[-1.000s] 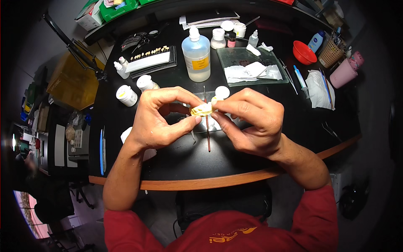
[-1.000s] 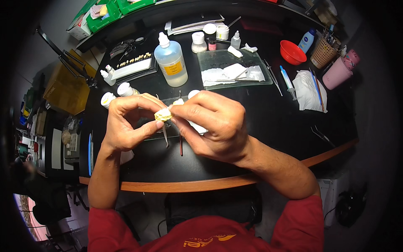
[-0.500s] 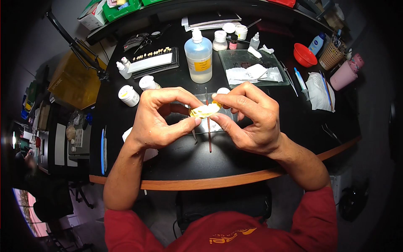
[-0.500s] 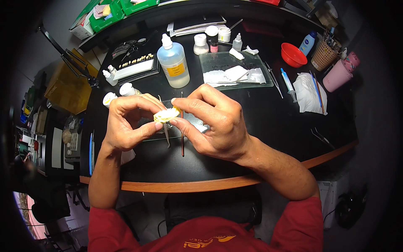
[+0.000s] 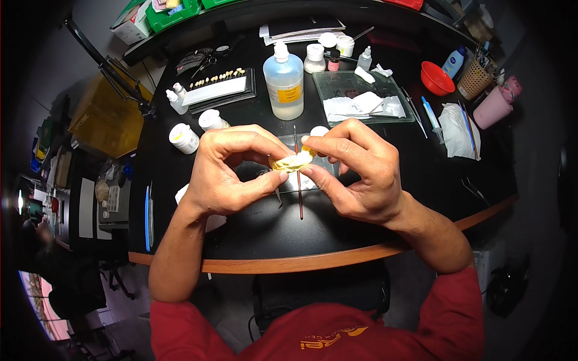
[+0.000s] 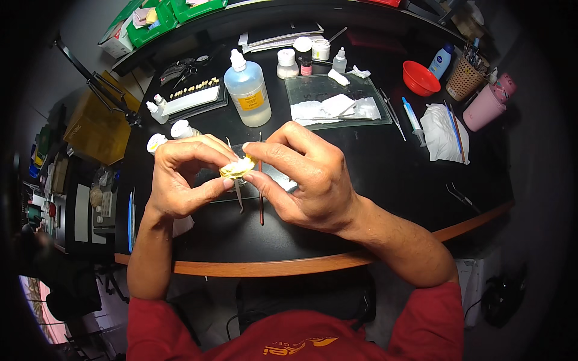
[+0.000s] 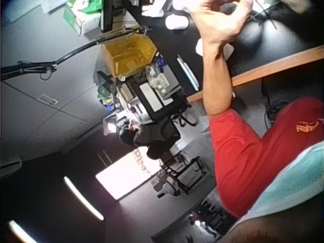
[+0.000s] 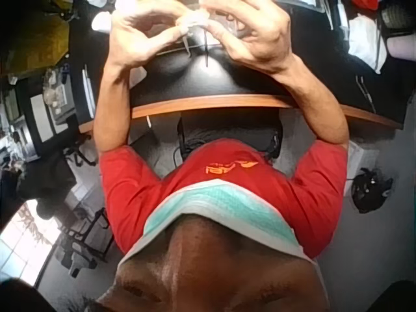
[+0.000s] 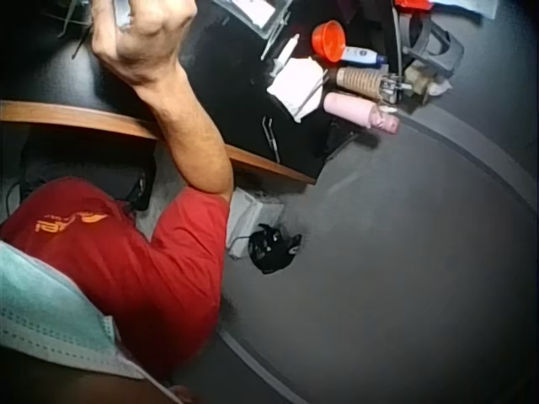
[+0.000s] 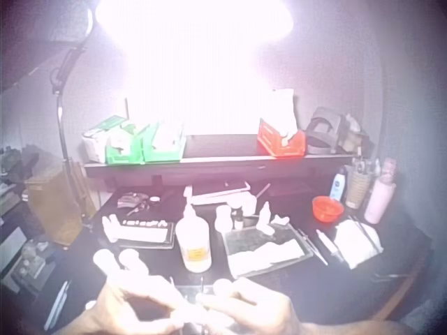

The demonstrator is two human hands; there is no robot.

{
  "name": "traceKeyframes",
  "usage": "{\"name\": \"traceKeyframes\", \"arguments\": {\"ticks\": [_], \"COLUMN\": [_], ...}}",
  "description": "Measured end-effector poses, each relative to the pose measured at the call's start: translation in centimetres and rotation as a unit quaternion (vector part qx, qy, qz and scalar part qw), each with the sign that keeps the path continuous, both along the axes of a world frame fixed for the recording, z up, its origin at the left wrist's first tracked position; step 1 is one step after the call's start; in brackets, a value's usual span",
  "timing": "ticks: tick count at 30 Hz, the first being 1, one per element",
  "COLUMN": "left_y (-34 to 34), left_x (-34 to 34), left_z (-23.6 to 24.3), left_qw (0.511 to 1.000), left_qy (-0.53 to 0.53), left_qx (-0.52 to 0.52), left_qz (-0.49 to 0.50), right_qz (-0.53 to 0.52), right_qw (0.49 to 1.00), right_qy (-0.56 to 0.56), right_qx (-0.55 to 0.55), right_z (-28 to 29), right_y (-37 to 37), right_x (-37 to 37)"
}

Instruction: The person checks the fit of a dental prosthesis on a dental model by hand, applies liquid from a small bottle to the model with an applicator brush, and positions teeth onto the dental model.

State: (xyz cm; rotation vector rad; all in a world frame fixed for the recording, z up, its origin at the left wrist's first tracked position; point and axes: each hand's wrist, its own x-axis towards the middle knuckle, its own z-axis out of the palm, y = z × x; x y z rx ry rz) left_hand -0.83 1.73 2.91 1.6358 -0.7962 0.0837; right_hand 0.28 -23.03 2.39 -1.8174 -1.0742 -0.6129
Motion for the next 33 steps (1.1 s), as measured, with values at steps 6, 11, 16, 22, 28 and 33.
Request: {"name": "traceKeyframes", "arguments": {"ticks": [6,11,16,22,28,33], "left_y": [-0.2,-0.4,-1.3,-0.3,-0.3,-0.4], "left_x": [-0.1,-0.4,-1.0,-0.3,-0.1,0.1], "left_z": [0.2,0.2,0.9,-0.1,-0.2,-0.3], "left_qw": [1.0,0.998,0.99,0.997,0.997,0.999], "left_qy": [0.017,0.051,0.118,0.071,0.066,0.04], "left_qx": [0.003,0.006,-0.037,-0.025,-0.039,-0.019], "left_qz": [0.021,0.031,0.07,0.002,-0.009,0.001], "right_qz": [-0.004,-0.008,-0.012,-0.011,-0.004,0.007], "right_qw": [1.0,1.0,1.0,1.0,1.0,1.0], "right_qy": [0.0,0.004,0.001,0.0,-0.009,-0.018], "right_qx": [-0.002,-0.001,-0.004,0.006,0.002,0.007], "right_z": [0.4,0.1,0.1,0.2,0.3,0.2], "right_y": [0.0,-0.1,-0.1,0.0,-0.1,-0.1], "right_x": [0.0,0.0,0.0,-0.1,-0.1,0.1]}}
